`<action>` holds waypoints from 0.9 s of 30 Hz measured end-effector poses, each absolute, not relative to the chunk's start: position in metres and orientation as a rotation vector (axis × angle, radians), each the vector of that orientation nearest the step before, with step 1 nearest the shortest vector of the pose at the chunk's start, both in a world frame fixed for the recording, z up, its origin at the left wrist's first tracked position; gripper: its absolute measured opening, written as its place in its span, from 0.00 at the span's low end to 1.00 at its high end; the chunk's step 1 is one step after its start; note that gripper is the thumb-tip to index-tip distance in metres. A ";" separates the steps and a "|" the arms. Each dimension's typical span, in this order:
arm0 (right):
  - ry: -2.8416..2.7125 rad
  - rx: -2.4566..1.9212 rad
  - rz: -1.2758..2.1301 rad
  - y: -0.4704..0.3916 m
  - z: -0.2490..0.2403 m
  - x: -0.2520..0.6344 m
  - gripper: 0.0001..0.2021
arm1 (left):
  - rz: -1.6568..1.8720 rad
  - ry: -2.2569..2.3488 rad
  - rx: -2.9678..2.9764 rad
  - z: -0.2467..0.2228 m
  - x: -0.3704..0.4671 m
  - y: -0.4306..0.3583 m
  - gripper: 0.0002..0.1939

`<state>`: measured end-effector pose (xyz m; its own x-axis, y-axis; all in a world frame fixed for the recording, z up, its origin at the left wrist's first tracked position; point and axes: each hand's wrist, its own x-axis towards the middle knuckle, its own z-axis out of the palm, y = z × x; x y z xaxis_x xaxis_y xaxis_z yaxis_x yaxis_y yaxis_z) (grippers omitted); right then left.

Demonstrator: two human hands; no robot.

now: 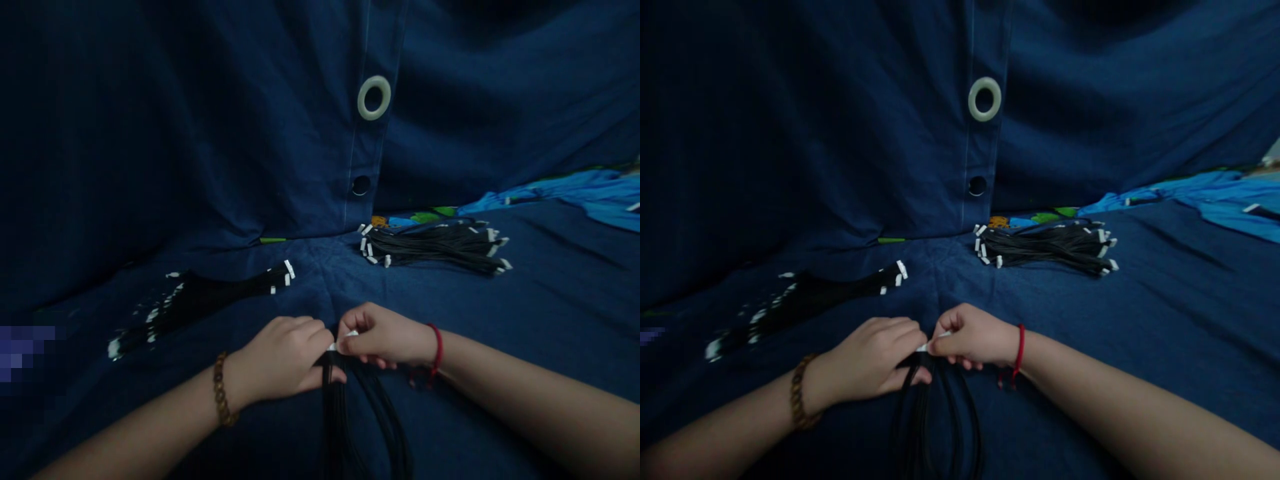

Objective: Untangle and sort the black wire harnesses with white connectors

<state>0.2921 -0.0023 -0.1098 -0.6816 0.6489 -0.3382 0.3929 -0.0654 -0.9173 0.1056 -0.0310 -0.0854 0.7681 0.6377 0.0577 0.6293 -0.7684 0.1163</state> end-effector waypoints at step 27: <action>-1.516 -1.162 1.793 -0.028 -0.110 0.276 0.11 | 0.846 0.708 3.192 -0.095 0.090 -0.042 0.06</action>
